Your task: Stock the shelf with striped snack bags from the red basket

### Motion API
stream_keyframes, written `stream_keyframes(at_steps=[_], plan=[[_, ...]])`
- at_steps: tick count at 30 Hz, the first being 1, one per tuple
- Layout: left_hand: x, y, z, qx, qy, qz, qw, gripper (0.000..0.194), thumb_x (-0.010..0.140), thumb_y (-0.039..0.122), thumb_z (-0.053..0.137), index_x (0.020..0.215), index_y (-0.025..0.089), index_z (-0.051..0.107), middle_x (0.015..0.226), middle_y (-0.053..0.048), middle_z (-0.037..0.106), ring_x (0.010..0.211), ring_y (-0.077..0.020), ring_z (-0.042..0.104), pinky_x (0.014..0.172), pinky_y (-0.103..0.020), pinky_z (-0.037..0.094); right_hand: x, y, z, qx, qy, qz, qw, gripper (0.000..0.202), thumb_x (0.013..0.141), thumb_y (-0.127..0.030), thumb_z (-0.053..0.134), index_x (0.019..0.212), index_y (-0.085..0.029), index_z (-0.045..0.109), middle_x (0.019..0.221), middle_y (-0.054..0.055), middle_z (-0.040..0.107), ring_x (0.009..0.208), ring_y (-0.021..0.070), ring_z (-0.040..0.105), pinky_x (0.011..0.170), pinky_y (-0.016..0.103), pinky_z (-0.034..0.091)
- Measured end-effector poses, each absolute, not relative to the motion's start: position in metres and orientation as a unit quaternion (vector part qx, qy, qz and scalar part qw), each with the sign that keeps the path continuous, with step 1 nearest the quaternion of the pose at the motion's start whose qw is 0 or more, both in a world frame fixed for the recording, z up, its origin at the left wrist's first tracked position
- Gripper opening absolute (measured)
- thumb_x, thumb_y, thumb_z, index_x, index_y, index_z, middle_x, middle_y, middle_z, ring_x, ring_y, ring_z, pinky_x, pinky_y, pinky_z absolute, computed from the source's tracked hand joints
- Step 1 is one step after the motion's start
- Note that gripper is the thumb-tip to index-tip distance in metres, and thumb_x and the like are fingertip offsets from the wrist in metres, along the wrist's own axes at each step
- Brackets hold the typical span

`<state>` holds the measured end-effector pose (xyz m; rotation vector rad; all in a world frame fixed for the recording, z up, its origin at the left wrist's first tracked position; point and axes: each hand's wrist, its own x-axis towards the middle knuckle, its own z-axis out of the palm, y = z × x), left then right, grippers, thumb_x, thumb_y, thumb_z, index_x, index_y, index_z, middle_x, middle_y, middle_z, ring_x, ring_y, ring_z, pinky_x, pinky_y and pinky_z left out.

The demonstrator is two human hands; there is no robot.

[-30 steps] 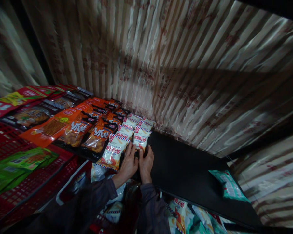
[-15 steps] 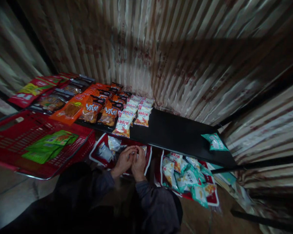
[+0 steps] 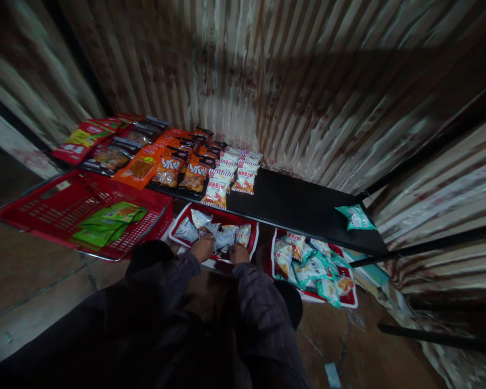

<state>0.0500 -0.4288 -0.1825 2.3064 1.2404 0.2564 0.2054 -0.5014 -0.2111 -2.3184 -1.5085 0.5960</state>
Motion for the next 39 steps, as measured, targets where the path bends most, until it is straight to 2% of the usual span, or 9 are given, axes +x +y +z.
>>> stream_keyframes(at_steps=[3,6,11,15,19,23,27,32,39], plan=[[0.041,-0.413,-0.170,0.818,0.526,0.128,0.195,0.037,0.082,0.009,0.047,0.116,0.006,0.062,0.142,-0.024,0.044,0.132,-0.0364,0.040,0.107,-0.051,0.034,0.206,-0.499,-0.215,-0.805,-0.536,0.212,0.141,0.024,0.076,-0.010,0.059,0.093,-0.018,0.073,0.098,0.009,0.074,0.098,0.0205,0.067,0.088,0.028,0.047],[0.031,-0.391,-0.161,0.776,0.596,0.157,0.130,0.050,0.082,0.013,0.046,0.132,0.004,0.050,0.149,-0.025,0.035,0.129,-0.0399,0.040,0.104,-0.054,0.033,0.207,-0.496,-0.221,-0.801,-0.541,0.218,0.132,0.023,0.076,-0.011,0.059,0.093,-0.016,0.073,0.101,0.012,0.073,0.101,0.0219,0.066,0.090,0.029,0.047],[0.025,-0.366,-0.173,0.777,0.599,0.108,0.161,0.064,0.083,0.022,0.050,0.143,0.006,0.037,0.134,-0.023,0.053,0.122,-0.0378,0.047,0.101,-0.048,0.036,0.208,-0.488,-0.230,-0.793,-0.543,0.242,0.135,0.024,0.074,-0.010,0.062,0.095,-0.014,0.073,0.101,0.015,0.073,0.102,0.0230,0.065,0.093,0.030,0.045],[0.027,-0.364,-0.190,0.812,0.537,0.083,0.212,0.058,0.080,0.021,0.056,0.137,0.017,0.048,0.133,-0.015,0.058,0.124,-0.0310,0.050,0.108,-0.047,0.033,0.204,-0.482,-0.233,-0.784,-0.537,0.269,0.155,0.026,0.067,-0.013,0.067,0.092,-0.017,0.073,0.098,0.010,0.074,0.102,0.0230,0.064,0.094,0.030,0.043],[0.031,-0.367,-0.194,0.849,0.454,0.100,0.250,0.053,0.077,0.015,0.058,0.130,0.019,0.057,0.129,-0.010,0.063,0.132,-0.0239,0.045,0.114,-0.040,0.029,0.198,-0.478,-0.229,-0.789,-0.510,0.279,0.196,0.046,0.070,-0.018,0.066,0.116,-0.018,0.065,0.110,0.012,0.071,0.103,0.0245,0.065,0.091,0.033,0.046],[0.038,-0.384,-0.191,0.859,0.408,0.132,0.281,0.044,0.081,0.013,0.050,0.123,0.019,0.063,0.130,-0.009,0.063,0.133,-0.0211,0.046,0.113,-0.038,0.034,0.185,-0.472,-0.221,-0.783,-0.474,0.288,0.280,0.065,0.065,-0.020,0.069,0.128,-0.019,0.055,0.109,0.012,0.071,0.103,0.0273,0.065,0.090,0.037,0.047],[0.047,-0.413,-0.180,0.859,0.374,0.163,0.311,0.040,0.082,0.017,0.050,0.118,0.021,0.067,0.126,-0.007,0.066,0.119,-0.0195,0.060,0.105,-0.035,0.045,0.172,-0.468,-0.212,-0.756,-0.431,0.307,0.387,0.053,0.066,-0.021,0.061,0.119,-0.017,0.058,0.102,0.011,0.072,0.098,0.0257,0.066,0.087,0.037,0.049],[0.050,-0.441,-0.154,0.864,0.320,0.206,0.330,0.036,0.088,0.025,0.045,0.117,0.019,0.066,0.123,-0.008,0.067,0.117,-0.0195,0.060,0.105,-0.039,0.044,0.169,-0.484,-0.198,-0.706,-0.371,0.327,0.507,0.048,0.072,-0.033,0.051,0.117,-0.018,0.055,0.099,0.008,0.071,0.094,0.0216,0.065,0.084,0.034,0.051],[0.054,-0.464,-0.118,0.851,0.271,0.259,0.366,0.036,0.090,0.029,0.044,0.116,0.018,0.066,0.129,-0.010,0.063,0.122,-0.0204,0.057,0.106,-0.038,0.044,0.169,-0.509,-0.183,-0.651,-0.263,0.340,0.625,0.061,0.063,-0.050,0.060,0.113,-0.018,0.050,0.090,0.006,0.067,0.079,0.0198,0.065,0.070,0.033,0.054]])
